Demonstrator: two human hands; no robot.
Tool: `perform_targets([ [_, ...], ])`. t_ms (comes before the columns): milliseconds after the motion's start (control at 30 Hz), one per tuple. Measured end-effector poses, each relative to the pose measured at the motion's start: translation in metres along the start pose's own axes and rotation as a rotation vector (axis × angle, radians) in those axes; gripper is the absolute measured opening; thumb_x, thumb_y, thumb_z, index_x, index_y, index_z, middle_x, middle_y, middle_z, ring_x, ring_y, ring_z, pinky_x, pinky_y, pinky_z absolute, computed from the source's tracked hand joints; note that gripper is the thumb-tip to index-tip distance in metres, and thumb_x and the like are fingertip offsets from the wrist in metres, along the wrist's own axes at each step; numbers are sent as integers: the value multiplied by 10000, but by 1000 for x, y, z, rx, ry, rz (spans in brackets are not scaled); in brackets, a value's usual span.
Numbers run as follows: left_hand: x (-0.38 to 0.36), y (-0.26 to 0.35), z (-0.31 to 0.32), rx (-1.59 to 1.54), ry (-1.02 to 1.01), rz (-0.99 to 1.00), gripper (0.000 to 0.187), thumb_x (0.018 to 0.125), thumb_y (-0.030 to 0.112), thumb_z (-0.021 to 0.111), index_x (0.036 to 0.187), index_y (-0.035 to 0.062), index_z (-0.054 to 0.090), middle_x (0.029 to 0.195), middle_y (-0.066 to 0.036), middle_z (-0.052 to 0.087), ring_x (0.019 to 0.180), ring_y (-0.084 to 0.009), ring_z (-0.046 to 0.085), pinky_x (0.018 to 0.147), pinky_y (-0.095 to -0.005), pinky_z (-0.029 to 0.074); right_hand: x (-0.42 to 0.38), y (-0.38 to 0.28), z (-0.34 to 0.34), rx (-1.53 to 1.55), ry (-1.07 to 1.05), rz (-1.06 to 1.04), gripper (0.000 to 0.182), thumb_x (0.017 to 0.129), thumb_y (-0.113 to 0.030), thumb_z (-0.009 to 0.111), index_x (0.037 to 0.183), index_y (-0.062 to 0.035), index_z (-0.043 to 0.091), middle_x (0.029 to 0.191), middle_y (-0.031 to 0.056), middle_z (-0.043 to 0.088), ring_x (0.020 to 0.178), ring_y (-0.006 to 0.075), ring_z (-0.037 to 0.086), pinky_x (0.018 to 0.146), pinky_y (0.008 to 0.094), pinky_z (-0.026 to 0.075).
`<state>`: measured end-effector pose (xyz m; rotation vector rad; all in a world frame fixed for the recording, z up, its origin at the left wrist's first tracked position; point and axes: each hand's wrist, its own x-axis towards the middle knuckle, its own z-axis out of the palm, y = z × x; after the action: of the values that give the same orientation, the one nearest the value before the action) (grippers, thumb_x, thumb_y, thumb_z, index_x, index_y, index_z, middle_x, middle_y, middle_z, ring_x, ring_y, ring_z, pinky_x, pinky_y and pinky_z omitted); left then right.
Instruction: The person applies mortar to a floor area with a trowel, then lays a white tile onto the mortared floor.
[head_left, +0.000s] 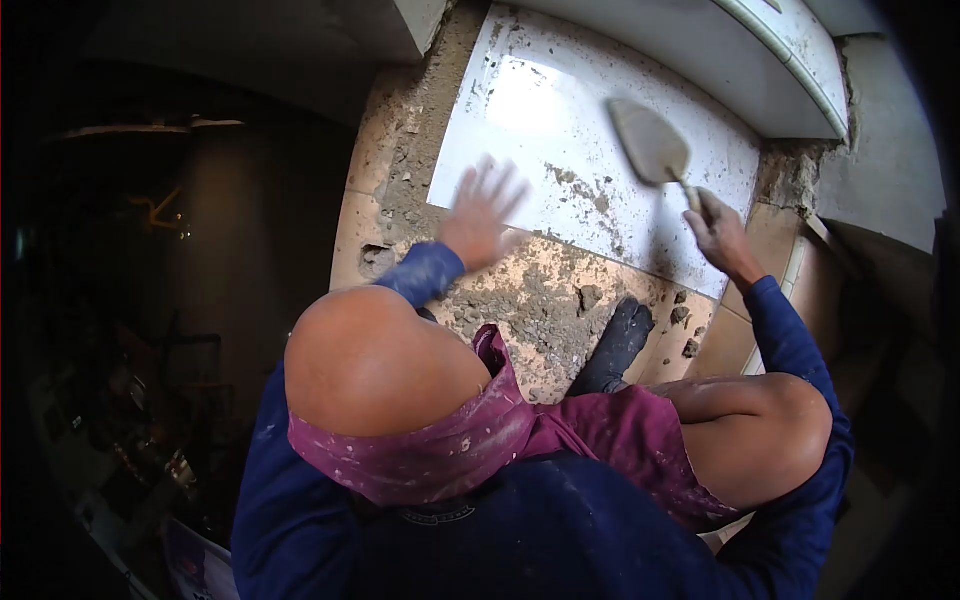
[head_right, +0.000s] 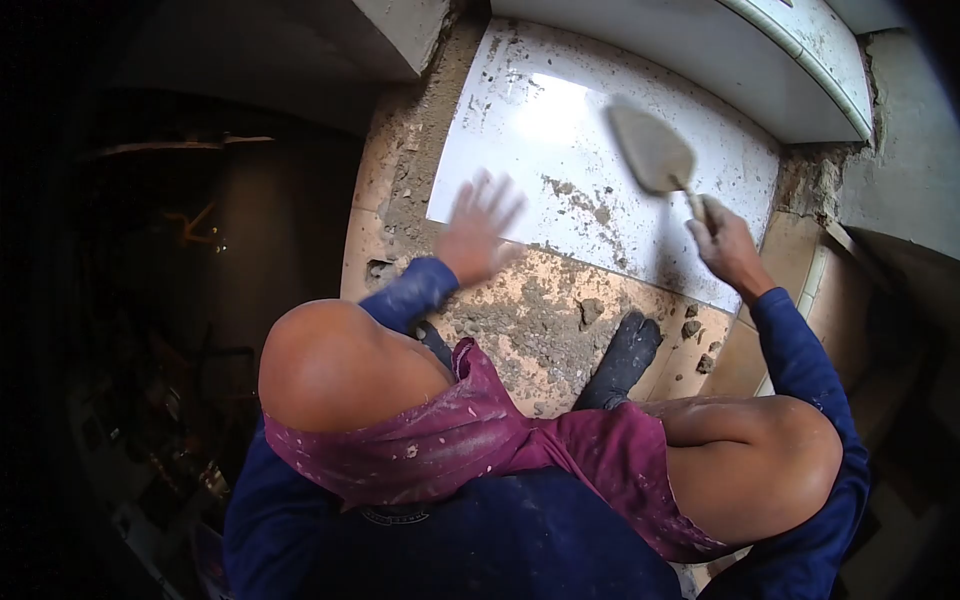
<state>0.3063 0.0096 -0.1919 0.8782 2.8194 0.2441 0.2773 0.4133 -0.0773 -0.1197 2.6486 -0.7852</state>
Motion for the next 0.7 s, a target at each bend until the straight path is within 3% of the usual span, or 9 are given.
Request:
perform_targets([
  [67, -26, 54, -9, -388, -127, 174, 640, 1001, 483, 539, 1559, 187, 436, 1687, -186, 208, 1570, -372, 127, 1269, -528, 27, -9, 10, -14, -159, -81, 42, 259, 957, -115, 653, 1195, -14, 630, 756, 158, 640, 649, 196, 603, 653, 348, 518],
  [133, -56, 99, 25, -660, -29, 489, 554, 979, 414, 594, 1460, 142, 558, 1569, -204, 436, 1457, -361, 404, 1226, -497, 273, -26, 34, 8, -98, -149, -118, 290, 955, -160, 642, 1225, -55, 643, 861, 180, 668, 717, 270, 654, 687, 406, 544],
  [233, -68, 87, -5, -973, -158, 449, 428, 959, 299, 621, 1321, 72, 648, 1356, -199, 627, 1180, -344, 648, 1027, -433, 510, -34, -32, 16, -349, -534, -265, 346, 955, -185, 643, 1291, -102, 643, 1037, 176, 695, 846, 333, 685, 775, 415, 570],
  [267, -57, 69, 5, -844, 377, 513, 361, 943, 200, 606, 1250, 17, 658, 1180, -203, 697, 958, -342, 713, 842, -393, 579, -35, -34, 17, -370, -539, -330, 376, 948, -177, 654, 1310, -75, 632, 1062, 175, 694, 820, 338, 672, 785, 394, 567],
  [367, -25, 0, -50, -683, 391, -173, 438, 974, 302, 594, 1277, -11, 635, 1343, -276, 609, 1284, -442, 559, 1108, -507, 442, -30, 0, 24, 115, -161, -104, 397, 940, -158, 666, 1312, -27, 620, 1033, 189, 700, 807, 327, 670, 779, 375, 561],
  [400, -15, -27, -37, -322, 366, -260, 646, 1022, 465, 493, 1497, 28, 463, 1585, -291, 355, 1498, -459, 283, 1247, -546, 198, -21, 1, 13, 112, -88, -67, 399, 945, -139, 669, 1308, 17, 613, 1007, 205, 707, 813, 313, 674, 789, 356, 556],
  [533, 0, -28, -23, 51, -9, -273, 825, 1017, 613, 412, 1643, 128, 183, 1707, -203, 60, 1577, -403, 18, 1273, -524, 8, -29, 43, 0, -138, -272, -93, 374, 903, -190, 702, 1243, -38, 657, 1005, 212, 704, 895, 350, 703, 808, 393, 560],
  [633, -30, 22, -6, -272, -92, 182, 837, 1011, 592, 435, 1626, 66, 220, 1691, -232, 124, 1577, -388, 64, 1274, -530, 43, -31, 9, 5, -204, -407, -160, 333, 902, -184, 693, 1217, -78, 687, 1052, 181, 710, 964, 347, 697, 851, 403, 557],
  [700, -25, 29, -2, -458, -49, 85, 788, 1025, 520, 460, 1576, -21, 302, 1665, -263, 189, 1563, -394, 144, 1270, -508, 130, -30, 9, 11, -134, -330, -116, 348, 895, -172, 703, 1214, -34, 684, 1076, 177, 722, 952, 298, 700, 850, 375, 549],
])
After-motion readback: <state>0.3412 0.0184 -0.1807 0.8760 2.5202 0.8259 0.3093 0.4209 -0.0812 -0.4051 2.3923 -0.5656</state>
